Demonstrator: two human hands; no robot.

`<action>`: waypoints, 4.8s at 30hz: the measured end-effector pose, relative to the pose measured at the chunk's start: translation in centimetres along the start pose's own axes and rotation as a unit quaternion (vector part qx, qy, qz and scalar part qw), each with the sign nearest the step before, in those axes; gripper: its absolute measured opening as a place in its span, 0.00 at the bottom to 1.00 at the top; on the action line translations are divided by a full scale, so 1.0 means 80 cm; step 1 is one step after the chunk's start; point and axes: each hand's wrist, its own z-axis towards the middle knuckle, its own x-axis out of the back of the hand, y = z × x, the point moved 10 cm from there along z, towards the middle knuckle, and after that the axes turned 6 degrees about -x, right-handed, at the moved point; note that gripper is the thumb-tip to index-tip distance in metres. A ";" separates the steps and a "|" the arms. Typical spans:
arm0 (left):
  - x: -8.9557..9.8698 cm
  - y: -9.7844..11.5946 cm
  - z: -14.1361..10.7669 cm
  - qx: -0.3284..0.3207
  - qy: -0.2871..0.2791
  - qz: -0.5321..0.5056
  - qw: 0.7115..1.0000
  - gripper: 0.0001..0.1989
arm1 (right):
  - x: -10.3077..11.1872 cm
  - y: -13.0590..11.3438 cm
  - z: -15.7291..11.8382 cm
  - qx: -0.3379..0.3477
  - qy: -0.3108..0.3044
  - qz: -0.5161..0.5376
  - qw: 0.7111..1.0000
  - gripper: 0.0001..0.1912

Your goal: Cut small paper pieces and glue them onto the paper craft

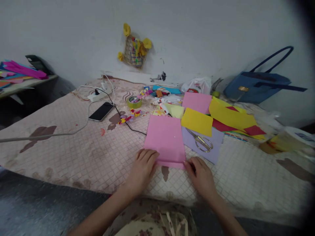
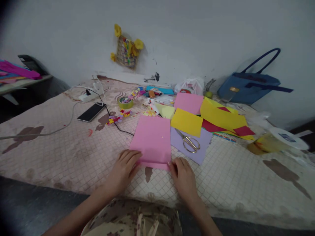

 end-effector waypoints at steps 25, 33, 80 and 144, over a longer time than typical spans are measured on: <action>0.009 -0.073 -0.008 0.118 0.000 -0.080 0.990 0.08 | -0.022 -0.038 0.006 0.037 -0.020 -0.050 0.998 0.11; 0.013 -0.073 -0.014 0.146 -0.006 -0.061 0.987 0.07 | -0.018 -0.035 0.006 0.025 -0.018 -0.055 0.998 0.11; 0.012 -0.073 -0.022 0.160 -0.005 0.000 0.987 0.07 | -0.010 -0.023 -0.001 0.041 -0.017 -0.033 0.998 0.12; -0.003 -0.046 -0.039 -0.143 -0.193 0.220 0.946 0.25 | -0.029 -0.030 -0.090 0.173 -0.049 -0.200 0.963 0.31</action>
